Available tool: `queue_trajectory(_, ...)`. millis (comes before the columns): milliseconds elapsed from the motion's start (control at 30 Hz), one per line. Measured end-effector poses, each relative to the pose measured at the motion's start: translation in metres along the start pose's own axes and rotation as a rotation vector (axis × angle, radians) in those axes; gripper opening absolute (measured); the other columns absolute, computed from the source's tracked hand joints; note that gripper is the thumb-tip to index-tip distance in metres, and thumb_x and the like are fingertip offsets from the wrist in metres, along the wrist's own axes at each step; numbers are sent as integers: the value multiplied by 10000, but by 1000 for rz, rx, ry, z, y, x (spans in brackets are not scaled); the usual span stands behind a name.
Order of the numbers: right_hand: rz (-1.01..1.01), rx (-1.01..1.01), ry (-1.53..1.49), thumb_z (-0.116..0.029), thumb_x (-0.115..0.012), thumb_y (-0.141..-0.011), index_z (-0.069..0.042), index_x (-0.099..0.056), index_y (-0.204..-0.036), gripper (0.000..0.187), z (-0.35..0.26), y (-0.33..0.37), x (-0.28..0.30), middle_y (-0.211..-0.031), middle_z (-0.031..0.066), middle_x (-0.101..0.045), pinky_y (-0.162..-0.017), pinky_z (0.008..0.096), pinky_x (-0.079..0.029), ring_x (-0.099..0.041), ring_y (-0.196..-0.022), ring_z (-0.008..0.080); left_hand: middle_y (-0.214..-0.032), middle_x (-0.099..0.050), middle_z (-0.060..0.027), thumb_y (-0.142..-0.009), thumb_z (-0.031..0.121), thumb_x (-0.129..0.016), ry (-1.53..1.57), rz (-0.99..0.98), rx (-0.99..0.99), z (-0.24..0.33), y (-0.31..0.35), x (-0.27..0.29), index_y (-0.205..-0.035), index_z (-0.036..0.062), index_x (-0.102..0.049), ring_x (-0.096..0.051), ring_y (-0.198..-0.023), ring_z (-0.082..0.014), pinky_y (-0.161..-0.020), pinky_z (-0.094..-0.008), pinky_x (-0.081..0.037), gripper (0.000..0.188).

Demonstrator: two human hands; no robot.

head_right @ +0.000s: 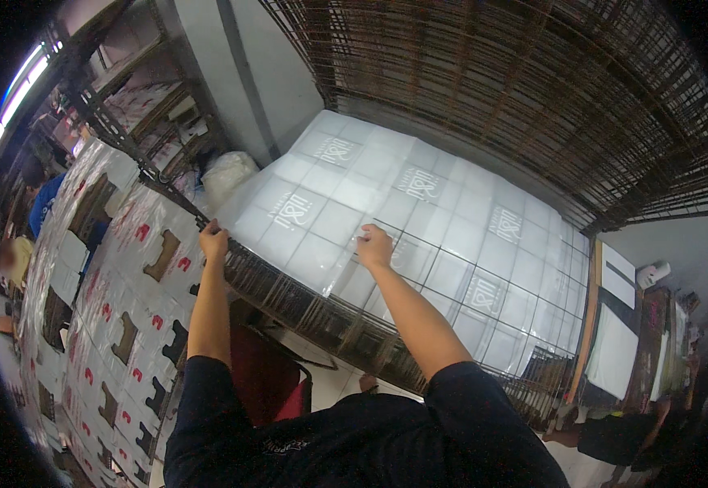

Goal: The person repeatedly picks up white plastic sheets from a table and places them onto a metal wire rack. They handle the sheets one at a time, smoothing them out as they stack them. The task continues in a repetitive loop throughout the clip.

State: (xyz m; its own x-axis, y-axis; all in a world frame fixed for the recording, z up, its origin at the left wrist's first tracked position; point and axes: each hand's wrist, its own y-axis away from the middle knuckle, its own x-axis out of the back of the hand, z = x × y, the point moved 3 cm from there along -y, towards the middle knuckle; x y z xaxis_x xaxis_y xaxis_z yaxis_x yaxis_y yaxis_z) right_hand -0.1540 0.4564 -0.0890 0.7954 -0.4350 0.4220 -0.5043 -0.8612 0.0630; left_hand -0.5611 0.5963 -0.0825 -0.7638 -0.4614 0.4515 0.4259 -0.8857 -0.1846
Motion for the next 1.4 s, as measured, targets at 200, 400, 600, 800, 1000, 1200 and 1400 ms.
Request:
queue_trajectory(200, 13, 52, -11, -11, -619, -758, -16, -615, -1012, 254, 7, -6, -4, -764, 119, -654, -546, 272, -517, -641, -606, 163, -1052, -629, -190, -671, 59, -607, -2, 14, -5, 8, 7, 0, -1104, -1, -610, -617, -947, -282, -819, -346, -470, 437)
queue_trajectory(400, 9, 96, 7, -13, -621, -757, -20, -613, -1015, 258, 10, -10, -6, -737, 109, -656, -541, 259, -509, -635, -597, 146, -1074, -608, -184, -702, 66, -650, -17, -4, -28, 18, 17, 2, -1125, 11, -583, -618, -936, -277, -793, -346, -483, 432)
queue_trajectory(600, 16, 125, 3, -15, -621, -759, -21, -613, -1017, 259, 15, -15, -8, -759, 111, -658, -542, 268, -511, -640, -607, 152, -1171, -486, -157, -721, 100, -684, 13, 143, -150, 30, 43, 6, -1257, 37, -450, -554, -1009, -267, -768, -339, -486, 589)
queue_trajectory(800, 74, 162, -27, -77, -637, -774, -31, -612, -1020, 251, 6, -6, 2, -830, 127, -658, -561, 257, -500, -638, -640, 149, -1131, -484, -160, -723, 166, -706, 3, 40, -330, 79, 123, 8, -1211, 32, -479, -511, -1035, -306, -845, -386, -437, 555)
queue_trajectory(1000, -75, 154, -336, -152, -643, -818, -46, -579, -1083, 293, -3, 42, 100, -832, 53, -619, -550, 238, -449, -596, -688, 114, -1125, -496, -174, -741, 182, -695, -99, -159, -551, 129, 238, 0, -1145, 13, -529, -471, -1077, -337, -924, -403, -375, 469)
queue_trajectory(1200, 234, 260, -426, -98, -607, -836, -33, -574, -1100, 273, 20, 138, 312, -796, 36, -612, -600, 222, -457, -584, -692, 96, -1152, -495, -139, -783, 127, -663, 85, -381, -465, 155, 373, -9, -1140, -15, -530, -478, -1080, -261, -892, -362, -386, 406)
queue_trajectory(1400, 1055, 219, -549, -65, -580, -861, -21, -540, -1100, 246, 106, 263, 529, -768, 23, -569, -534, 183, -395, -504, -603, 56, -1101, -539, -133, -783, 101, -650, 140, -651, -592, 201, 498, -37, -1100, -25, -542, -508, -1032, -244, -848, -348, -402, 358)
